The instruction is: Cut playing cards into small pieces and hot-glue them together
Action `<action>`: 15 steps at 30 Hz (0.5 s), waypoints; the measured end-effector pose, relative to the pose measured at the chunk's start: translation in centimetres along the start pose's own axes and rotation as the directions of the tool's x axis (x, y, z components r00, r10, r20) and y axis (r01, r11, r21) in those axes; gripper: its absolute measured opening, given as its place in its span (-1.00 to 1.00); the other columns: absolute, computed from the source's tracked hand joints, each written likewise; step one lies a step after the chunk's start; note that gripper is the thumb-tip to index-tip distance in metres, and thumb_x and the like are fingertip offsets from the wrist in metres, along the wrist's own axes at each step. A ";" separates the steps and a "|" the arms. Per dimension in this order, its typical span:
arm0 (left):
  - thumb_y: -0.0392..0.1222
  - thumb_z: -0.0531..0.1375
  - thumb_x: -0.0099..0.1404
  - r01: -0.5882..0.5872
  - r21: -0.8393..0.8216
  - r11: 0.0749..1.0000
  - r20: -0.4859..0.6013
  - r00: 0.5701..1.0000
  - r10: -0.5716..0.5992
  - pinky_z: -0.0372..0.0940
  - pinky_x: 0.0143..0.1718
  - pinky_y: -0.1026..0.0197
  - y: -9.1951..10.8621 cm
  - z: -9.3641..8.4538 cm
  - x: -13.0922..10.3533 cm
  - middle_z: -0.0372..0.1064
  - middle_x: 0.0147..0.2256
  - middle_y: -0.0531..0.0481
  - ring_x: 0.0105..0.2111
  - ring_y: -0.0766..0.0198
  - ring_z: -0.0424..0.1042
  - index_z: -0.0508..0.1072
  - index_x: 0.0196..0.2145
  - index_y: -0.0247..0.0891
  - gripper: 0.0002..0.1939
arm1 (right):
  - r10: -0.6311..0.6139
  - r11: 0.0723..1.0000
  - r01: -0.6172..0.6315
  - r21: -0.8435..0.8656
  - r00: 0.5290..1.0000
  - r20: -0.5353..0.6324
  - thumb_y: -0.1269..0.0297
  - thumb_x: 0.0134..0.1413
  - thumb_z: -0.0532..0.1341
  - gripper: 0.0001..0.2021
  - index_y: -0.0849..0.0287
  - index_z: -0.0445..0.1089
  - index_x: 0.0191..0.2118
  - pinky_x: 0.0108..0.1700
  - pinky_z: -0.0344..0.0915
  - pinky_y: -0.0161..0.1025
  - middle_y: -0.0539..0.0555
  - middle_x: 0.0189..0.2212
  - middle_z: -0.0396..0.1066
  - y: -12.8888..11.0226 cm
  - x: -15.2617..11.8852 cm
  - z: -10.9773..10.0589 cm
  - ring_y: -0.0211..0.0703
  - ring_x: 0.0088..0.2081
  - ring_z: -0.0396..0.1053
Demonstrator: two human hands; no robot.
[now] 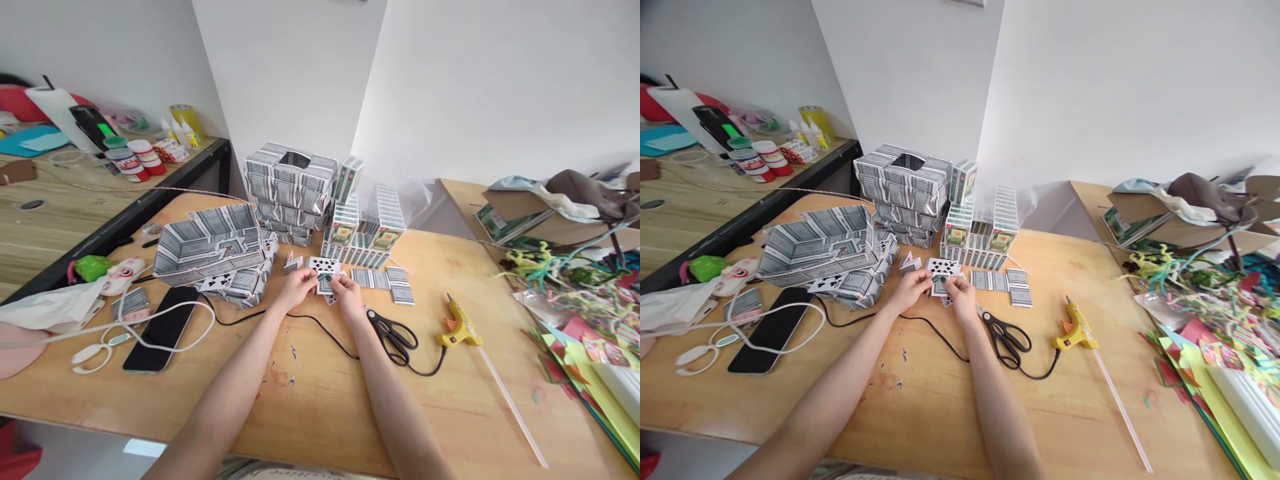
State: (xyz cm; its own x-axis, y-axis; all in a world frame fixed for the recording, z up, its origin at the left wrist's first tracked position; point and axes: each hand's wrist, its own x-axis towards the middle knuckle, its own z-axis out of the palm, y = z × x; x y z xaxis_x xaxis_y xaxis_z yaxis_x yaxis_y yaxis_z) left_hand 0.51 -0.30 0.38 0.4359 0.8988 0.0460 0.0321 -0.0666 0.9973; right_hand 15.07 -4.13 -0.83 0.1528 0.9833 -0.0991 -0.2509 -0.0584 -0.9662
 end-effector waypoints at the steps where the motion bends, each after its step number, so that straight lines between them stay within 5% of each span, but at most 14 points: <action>1: -0.16 0.13 0.10 0.000 -0.008 1.000 -0.003 1.000 0.000 0.09 -0.54 0.34 -0.1 0.0 0.0 0.20 -0.65 0.15 -0.62 0.42 0.20 0.29 -0.55 -0.31 -0.83 | 0.000 1.000 0.000 -0.007 1.000 -0.001 0.04 -0.24 0.27 -0.71 0.19 0.33 -0.53 -0.58 -0.06 -0.34 -0.08 -0.67 0.17 0.0 0.0 0.0 -0.35 -0.62 0.01; 15: -0.17 0.14 0.10 0.005 0.011 1.000 -0.004 1.000 -0.005 0.08 -0.55 0.34 -0.1 0.1 0.0 0.21 -0.67 0.15 -0.64 0.43 0.19 0.28 -0.57 -0.30 -0.82 | -0.044 0.996 0.042 -0.075 0.999 -0.019 0.01 -0.20 0.24 -0.70 0.17 0.29 -0.54 -0.56 0.03 -0.33 -0.05 -0.64 0.21 0.4 -0.1 0.0 -0.31 -0.60 0.09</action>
State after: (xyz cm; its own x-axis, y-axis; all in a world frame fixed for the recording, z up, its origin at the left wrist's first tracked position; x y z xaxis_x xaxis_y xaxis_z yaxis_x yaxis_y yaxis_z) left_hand 0.55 -0.35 0.31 0.4319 0.9010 0.0410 0.0444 -0.0667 0.9968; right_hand 14.96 -4.29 -1.25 0.1816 0.9815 -0.0614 -0.1718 -0.0298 -0.9847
